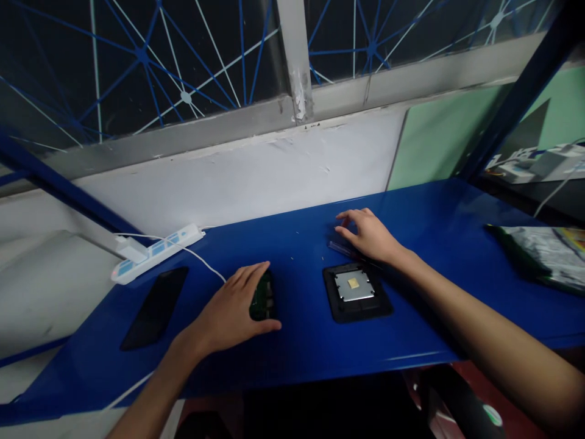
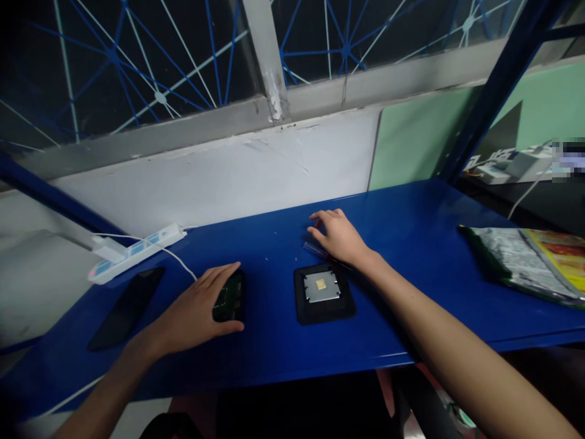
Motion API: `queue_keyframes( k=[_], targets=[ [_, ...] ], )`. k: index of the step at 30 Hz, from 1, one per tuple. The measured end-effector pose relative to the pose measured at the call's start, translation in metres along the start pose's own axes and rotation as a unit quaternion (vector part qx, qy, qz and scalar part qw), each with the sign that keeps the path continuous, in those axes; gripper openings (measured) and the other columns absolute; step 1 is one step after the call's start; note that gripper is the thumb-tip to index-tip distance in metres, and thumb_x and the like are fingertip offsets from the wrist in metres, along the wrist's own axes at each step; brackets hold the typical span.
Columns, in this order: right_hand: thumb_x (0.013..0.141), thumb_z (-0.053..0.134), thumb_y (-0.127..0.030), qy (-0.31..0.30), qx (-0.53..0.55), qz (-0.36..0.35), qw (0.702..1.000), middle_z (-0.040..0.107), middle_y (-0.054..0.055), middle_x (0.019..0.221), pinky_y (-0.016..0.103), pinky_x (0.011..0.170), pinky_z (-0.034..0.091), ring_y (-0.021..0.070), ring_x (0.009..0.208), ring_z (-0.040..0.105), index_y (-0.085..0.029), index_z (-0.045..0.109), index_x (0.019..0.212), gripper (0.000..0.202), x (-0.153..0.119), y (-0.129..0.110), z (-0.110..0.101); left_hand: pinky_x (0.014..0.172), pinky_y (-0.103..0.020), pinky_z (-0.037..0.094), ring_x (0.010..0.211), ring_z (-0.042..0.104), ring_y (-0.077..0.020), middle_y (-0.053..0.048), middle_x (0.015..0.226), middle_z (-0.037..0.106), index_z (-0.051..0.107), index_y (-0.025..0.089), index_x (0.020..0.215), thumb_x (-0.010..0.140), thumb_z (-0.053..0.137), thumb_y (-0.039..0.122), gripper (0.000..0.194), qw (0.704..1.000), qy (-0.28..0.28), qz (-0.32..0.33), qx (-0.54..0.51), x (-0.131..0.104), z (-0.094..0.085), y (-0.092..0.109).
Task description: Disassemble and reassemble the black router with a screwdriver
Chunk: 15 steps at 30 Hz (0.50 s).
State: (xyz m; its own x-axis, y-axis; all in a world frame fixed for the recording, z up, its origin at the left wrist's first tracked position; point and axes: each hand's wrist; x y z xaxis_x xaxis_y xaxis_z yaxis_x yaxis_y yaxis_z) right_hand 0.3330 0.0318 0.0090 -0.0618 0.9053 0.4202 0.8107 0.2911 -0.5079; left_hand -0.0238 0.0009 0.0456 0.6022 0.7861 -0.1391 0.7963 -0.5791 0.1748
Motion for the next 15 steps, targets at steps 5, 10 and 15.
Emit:
queue_keyframes(
  k=[5, 10, 15],
  targets=[
    [0.092, 0.056, -0.041, -0.012, -0.003, -0.003, 1.000, 0.074, 0.008, 0.097, 0.044, 0.086, 0.048, 0.0284, 0.097, 0.059, -0.020, 0.067, 0.115, 0.032, -0.001, -0.001, 0.000, 0.113, -0.062, 0.034, 0.144, 0.032, -0.0445, -0.016, 0.161, 0.029, 0.017, 0.026, 0.158, 0.071, 0.067, 0.077, 0.113, 0.998, -0.053, -0.029, 0.000, -0.018, -0.003, -0.027],
    [0.092, 0.056, -0.041, -0.021, -0.008, -0.011, 1.000, 0.074, 0.008, 0.098, 0.045, 0.088, 0.048, 0.0286, 0.097, 0.059, -0.020, 0.067, 0.114, 0.032, -0.002, -0.001, 0.001, 0.110, -0.058, 0.040, 0.141, 0.038, -0.0413, -0.014, 0.158, 0.033, 0.017, 0.028, 0.157, 0.072, 0.068, 0.074, 0.109, 0.999, -0.028, -0.004, -0.016, -0.020, 0.000, -0.016],
    [0.093, 0.057, -0.039, -0.025, -0.017, -0.012, 0.999, 0.074, 0.008, 0.098, 0.044, 0.089, 0.049, 0.0284, 0.096, 0.059, -0.019, 0.067, 0.114, 0.032, -0.002, -0.001, 0.002, 0.115, -0.058, 0.034, 0.145, 0.031, -0.0402, -0.013, 0.160, 0.031, 0.016, 0.028, 0.158, 0.071, 0.068, 0.077, 0.113, 0.999, -0.035, 0.033, -0.017, -0.010, 0.010, 0.011]
  ],
)
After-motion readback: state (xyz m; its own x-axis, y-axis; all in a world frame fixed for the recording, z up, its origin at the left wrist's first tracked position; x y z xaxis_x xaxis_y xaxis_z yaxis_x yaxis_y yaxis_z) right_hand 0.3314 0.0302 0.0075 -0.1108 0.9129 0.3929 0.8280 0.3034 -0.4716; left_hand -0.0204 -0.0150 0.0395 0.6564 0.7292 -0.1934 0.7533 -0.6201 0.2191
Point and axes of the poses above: each hand's wrist, its own x-axis towards the middle knuckle, its own z-axis out of the palm, y = z × x
